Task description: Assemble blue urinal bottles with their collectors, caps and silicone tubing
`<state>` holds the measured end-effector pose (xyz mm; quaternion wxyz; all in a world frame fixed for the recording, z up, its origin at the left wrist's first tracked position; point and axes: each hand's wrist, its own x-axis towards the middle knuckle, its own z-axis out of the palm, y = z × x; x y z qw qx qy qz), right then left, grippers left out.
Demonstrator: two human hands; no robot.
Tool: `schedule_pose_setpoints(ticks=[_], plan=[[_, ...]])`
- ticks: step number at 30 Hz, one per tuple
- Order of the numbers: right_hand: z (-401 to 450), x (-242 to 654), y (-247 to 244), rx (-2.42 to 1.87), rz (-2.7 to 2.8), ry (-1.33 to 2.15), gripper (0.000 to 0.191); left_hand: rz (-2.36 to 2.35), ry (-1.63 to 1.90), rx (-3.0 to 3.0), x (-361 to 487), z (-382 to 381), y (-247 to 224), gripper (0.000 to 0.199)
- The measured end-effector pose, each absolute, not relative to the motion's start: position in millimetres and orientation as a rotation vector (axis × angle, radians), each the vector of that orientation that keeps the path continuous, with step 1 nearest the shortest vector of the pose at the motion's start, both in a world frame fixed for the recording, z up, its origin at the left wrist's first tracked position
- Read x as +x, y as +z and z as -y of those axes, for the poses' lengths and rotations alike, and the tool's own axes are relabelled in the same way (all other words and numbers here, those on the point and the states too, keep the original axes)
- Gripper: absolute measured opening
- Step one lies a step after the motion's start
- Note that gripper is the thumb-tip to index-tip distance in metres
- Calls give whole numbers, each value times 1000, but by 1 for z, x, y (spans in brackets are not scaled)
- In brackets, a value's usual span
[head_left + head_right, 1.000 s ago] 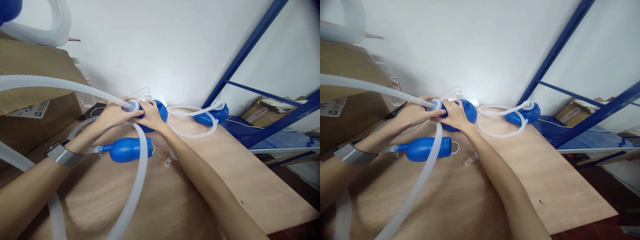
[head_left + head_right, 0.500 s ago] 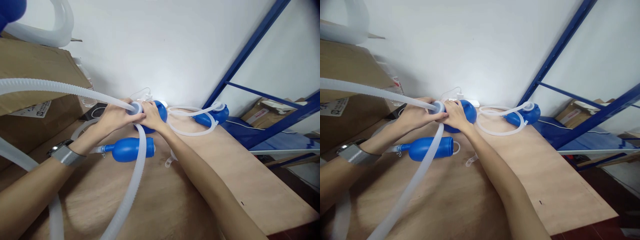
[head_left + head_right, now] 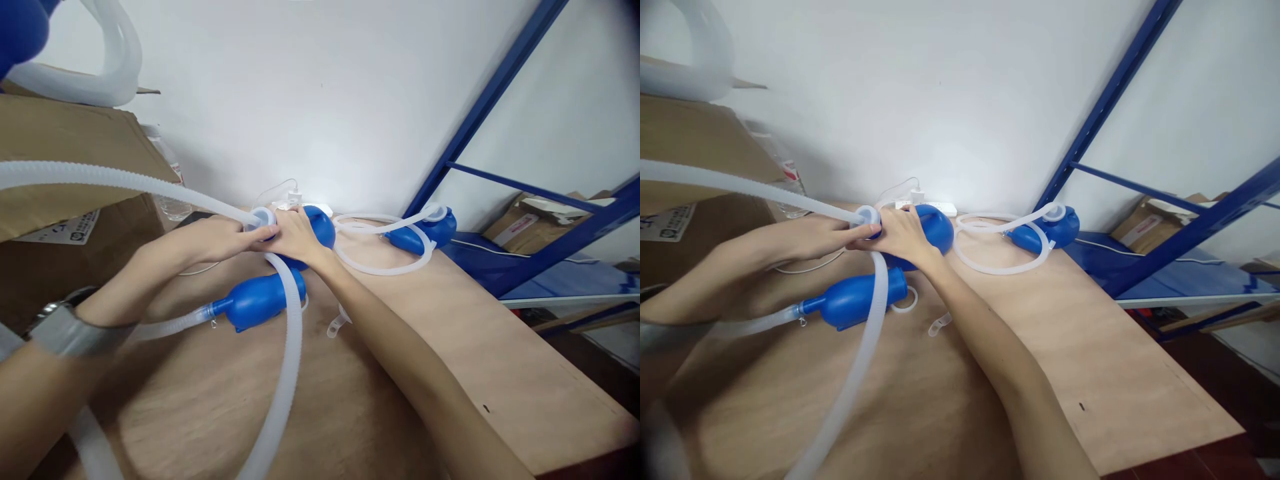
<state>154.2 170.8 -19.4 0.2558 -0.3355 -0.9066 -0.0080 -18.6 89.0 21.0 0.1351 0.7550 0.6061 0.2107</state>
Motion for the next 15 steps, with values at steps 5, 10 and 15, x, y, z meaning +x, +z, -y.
schedule_pose_setpoints(ticks=[5,10,15], plan=[[-174,152,-25,-874,2432,-22,30,-1791,395,2436,-3,-58,51,51],[-171,150,-26,-861,2434,5,22,-2001,870,2570,28,-64,58,67],[-169,150,-27,-880,2401,10,44,-2262,538,2348,27,-92,48,58]])
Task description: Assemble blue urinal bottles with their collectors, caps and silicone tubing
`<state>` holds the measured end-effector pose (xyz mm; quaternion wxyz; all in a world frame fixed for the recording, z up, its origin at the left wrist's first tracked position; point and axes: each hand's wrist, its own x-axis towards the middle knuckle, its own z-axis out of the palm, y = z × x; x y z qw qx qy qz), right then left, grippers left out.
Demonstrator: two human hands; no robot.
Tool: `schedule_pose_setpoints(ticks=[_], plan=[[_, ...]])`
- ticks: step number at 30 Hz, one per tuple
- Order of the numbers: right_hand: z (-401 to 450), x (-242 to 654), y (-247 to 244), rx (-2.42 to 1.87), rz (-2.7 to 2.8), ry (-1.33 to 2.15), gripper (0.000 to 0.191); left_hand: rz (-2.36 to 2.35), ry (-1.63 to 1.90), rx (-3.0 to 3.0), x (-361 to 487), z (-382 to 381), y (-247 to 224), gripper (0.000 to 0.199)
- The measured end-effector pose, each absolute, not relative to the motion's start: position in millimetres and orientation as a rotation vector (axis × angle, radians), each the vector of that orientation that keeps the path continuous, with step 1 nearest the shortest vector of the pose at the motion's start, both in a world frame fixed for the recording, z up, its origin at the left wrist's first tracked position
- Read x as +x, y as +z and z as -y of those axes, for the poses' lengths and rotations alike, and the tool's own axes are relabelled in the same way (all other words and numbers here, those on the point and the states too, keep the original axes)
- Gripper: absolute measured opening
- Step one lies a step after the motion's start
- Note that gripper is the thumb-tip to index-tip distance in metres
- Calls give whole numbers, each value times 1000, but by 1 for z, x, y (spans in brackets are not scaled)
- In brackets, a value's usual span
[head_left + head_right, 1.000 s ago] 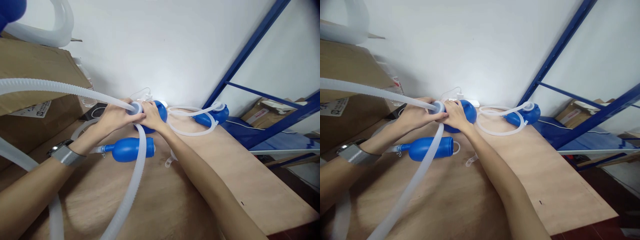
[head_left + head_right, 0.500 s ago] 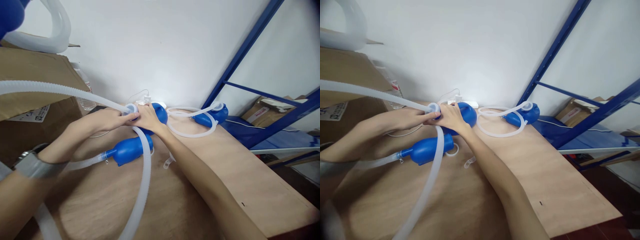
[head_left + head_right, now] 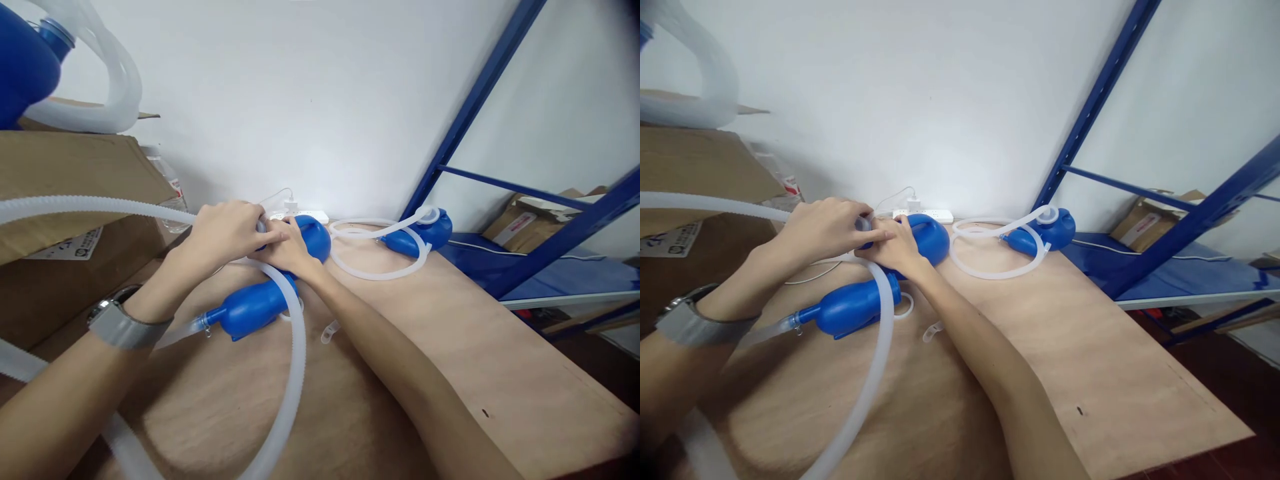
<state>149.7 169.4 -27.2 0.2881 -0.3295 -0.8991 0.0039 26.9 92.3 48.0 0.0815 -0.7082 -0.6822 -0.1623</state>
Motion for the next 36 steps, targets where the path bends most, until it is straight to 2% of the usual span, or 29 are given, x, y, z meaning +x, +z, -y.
schedule_pose_setpoints(ticks=[3,6,10,17,22,28,36], plan=[[-170,149,-29,-853,2392,-4,40,2043,-512,-2122,19,-99,46,49],[-172,148,-31,-834,2392,-15,27,2094,-802,-2235,9,-106,44,39],[-173,148,-30,-865,2382,-8,31,2148,-1264,-2421,-1,-118,40,27],[-175,149,-29,-868,2388,17,30,2133,-1694,-2476,1,-123,29,17],[-178,152,-29,-878,2370,45,32,1966,-1748,-2338,10,-122,21,15],[-180,156,-25,-881,2353,38,45,1902,-1794,-2131,26,-118,13,17],[-176,153,-25,-880,2398,37,42,1549,-1695,-1932,24,-126,-16,11]])
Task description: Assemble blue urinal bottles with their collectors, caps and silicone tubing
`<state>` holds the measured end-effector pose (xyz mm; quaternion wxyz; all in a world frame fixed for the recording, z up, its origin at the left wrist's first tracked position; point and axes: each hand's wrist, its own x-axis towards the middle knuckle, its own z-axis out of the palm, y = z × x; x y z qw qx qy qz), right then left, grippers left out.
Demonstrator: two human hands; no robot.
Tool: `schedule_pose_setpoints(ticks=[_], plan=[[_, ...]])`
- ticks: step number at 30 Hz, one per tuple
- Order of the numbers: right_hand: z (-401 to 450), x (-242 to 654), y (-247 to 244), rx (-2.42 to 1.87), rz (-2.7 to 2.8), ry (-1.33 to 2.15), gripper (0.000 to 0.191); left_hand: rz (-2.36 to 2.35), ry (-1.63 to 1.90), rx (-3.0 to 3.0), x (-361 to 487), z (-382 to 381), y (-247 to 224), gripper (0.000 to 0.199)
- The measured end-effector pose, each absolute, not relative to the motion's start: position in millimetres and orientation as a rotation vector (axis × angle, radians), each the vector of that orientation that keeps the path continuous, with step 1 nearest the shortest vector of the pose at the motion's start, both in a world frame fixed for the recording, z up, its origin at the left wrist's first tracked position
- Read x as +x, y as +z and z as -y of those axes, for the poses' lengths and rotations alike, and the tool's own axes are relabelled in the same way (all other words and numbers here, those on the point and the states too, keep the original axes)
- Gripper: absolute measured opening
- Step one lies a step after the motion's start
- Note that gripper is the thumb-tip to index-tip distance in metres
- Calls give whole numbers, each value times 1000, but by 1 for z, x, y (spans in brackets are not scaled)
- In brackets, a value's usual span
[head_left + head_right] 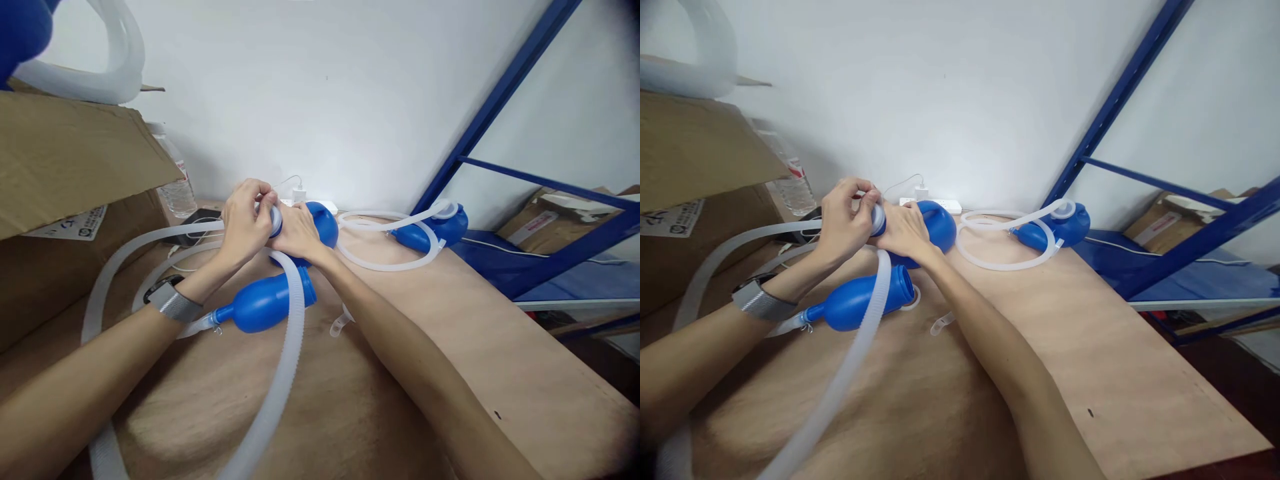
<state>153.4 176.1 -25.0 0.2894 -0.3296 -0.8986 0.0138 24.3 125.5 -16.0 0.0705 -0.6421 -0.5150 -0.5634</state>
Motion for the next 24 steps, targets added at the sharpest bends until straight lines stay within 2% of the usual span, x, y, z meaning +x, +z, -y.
schedule_pose_setpoints(ticks=[4,11,18,21,24], plan=[[-177,152,-28,-875,2410,34,41,1370,-1701,-1895,20,-132,-28,13],[-174,153,-26,-866,2414,54,48,1343,-1659,-1918,18,-130,-28,14],[-174,151,-25,-894,2412,64,23,1377,-1617,-1948,16,-128,-22,12],[-175,150,-23,-895,2423,80,31,1557,-1470,-2092,8,-127,-3,13],[-175,153,-19,-871,2450,137,42,1779,-1167,-2393,-4,-120,27,20]])
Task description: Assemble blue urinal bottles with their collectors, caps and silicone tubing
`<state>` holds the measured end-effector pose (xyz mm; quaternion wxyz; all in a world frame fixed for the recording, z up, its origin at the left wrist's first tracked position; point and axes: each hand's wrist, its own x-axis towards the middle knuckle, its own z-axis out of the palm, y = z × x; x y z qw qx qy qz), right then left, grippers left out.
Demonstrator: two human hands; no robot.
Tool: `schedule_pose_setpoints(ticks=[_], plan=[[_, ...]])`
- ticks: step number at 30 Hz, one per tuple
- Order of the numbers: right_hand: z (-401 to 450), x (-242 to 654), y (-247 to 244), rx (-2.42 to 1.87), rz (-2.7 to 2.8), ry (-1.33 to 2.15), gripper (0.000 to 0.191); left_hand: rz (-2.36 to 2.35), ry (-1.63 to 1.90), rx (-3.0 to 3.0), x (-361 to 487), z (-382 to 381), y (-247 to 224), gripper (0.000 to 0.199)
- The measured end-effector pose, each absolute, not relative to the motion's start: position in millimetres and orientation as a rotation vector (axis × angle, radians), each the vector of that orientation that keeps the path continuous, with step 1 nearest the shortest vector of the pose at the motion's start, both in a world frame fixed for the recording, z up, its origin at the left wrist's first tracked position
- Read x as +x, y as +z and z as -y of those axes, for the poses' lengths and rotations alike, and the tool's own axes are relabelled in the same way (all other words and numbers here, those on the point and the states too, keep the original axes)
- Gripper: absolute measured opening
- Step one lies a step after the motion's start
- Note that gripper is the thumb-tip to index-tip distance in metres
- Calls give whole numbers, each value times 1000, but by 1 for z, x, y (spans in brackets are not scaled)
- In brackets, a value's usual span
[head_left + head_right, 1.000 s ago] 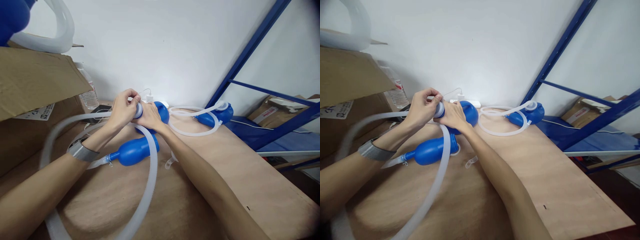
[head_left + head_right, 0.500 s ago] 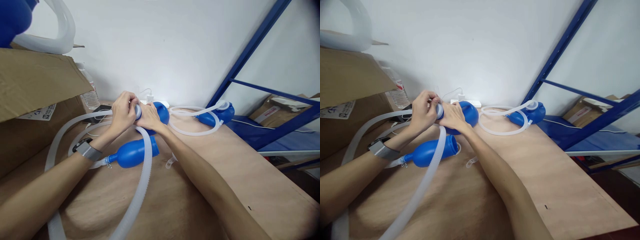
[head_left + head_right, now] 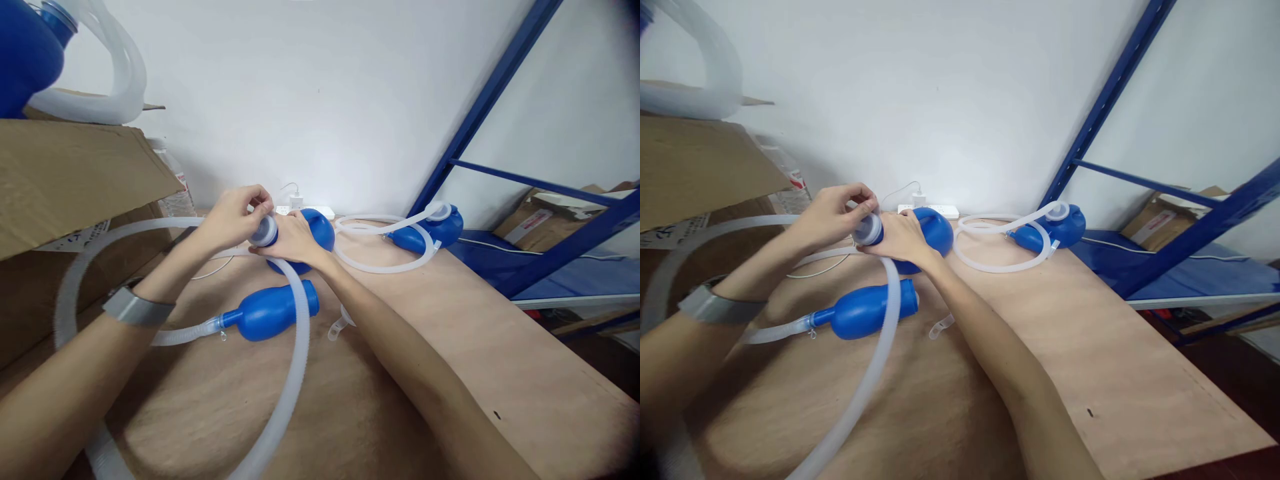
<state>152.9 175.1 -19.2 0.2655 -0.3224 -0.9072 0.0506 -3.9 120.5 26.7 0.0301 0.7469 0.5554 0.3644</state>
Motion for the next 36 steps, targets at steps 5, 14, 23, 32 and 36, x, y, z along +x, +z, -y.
schedule_pose_setpoints(ticks=[5,14,23,32,36], plan=[[-172,158,-11,-806,2503,249,57,-1761,690,2336,-9,-110,61,40],[-167,146,-17,-885,2429,152,55,-1979,776,2252,8,-118,51,25],[-160,145,-18,-877,2393,146,48,-1981,951,2364,20,-125,24,28],[-156,147,-13,-904,2402,153,47,-1886,1185,2372,18,-128,12,23],[-157,147,-14,-937,2403,128,47,-1923,1224,2404,16,-129,9,25]])
